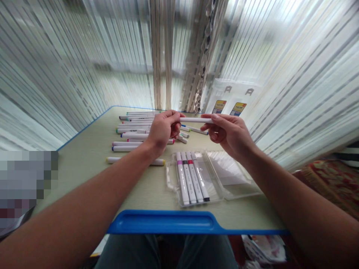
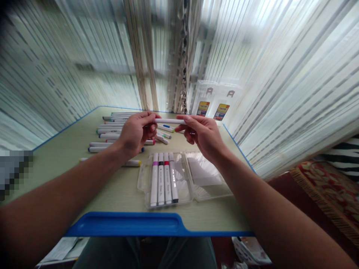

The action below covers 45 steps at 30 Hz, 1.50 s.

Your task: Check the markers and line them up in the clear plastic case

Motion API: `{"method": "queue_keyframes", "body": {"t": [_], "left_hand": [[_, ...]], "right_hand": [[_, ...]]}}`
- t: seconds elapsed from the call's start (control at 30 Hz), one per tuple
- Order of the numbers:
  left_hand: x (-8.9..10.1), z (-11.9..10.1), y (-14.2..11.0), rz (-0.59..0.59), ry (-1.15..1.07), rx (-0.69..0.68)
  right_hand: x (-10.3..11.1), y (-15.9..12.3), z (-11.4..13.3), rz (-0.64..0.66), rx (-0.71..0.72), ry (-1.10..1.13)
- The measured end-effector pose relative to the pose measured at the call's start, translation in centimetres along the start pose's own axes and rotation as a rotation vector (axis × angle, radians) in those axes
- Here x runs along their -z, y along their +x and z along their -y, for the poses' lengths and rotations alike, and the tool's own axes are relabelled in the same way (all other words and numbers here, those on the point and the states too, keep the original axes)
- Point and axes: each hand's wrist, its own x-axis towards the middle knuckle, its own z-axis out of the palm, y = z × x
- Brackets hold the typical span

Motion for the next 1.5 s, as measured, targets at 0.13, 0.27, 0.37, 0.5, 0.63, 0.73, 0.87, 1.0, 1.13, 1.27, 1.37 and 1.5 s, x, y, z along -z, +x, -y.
{"method": "queue_keyframes", "body": {"t": [0.13,0.27,0.37,0.5,0.63,0.73,0.87,1.0,1.13,1.27,1.37,1.5], "left_hand": [[-0.06,-0.03,-0.01,-0.003,-0.003,0.01],[-0.08,-0.07,-0.06,-0.004,-0.007,0.017],[-0.05,-0.01,-0.06,-0.001,-0.024,0.017],[0.02,0.18,-0.03,-0.011,-0.038,0.014],[0.09,0.31,-0.03,-0.032,-0.033,0.002],[0.09,0.35,-0.06,-0.036,-0.024,-0.013],[0.07,0.39,-0.06,-0.037,-0.012,-0.013],[0.08,0.39,-0.02,-0.029,-0.012,-0.003],[0.14,0.38,0.06,-0.024,-0.009,0.004],[0.04,0.41,0.01,-0.012,0.015,0.01],[-0.2,0.4,-0.24,0.01,0.051,-0.02],[-0.52,0.41,-0.5,0.042,0.096,-0.085]], "right_hand": [[0.22,0.05,-0.02,0.008,-0.01,-0.022],[0.44,0.11,0.01,0.045,-0.033,0.029],[0.54,0.09,0.02,0.071,-0.037,0.049],[0.45,-0.12,0.11,0.09,-0.037,0.048],[0.18,-0.38,0.22,0.128,-0.039,0.074],[0.05,-0.41,0.22,0.141,-0.041,0.096],[0.05,-0.36,0.18,0.124,-0.051,0.084],[0.13,-0.37,0.23,0.125,-0.048,0.07],[0.07,-0.3,0.28,0.104,-0.04,0.053],[0.07,0.09,0.06,0.017,-0.035,0.05],[0.22,0.37,-0.19,-0.046,-0.019,0.054],[0.41,0.5,-0.28,-0.107,-0.004,0.045]]}}
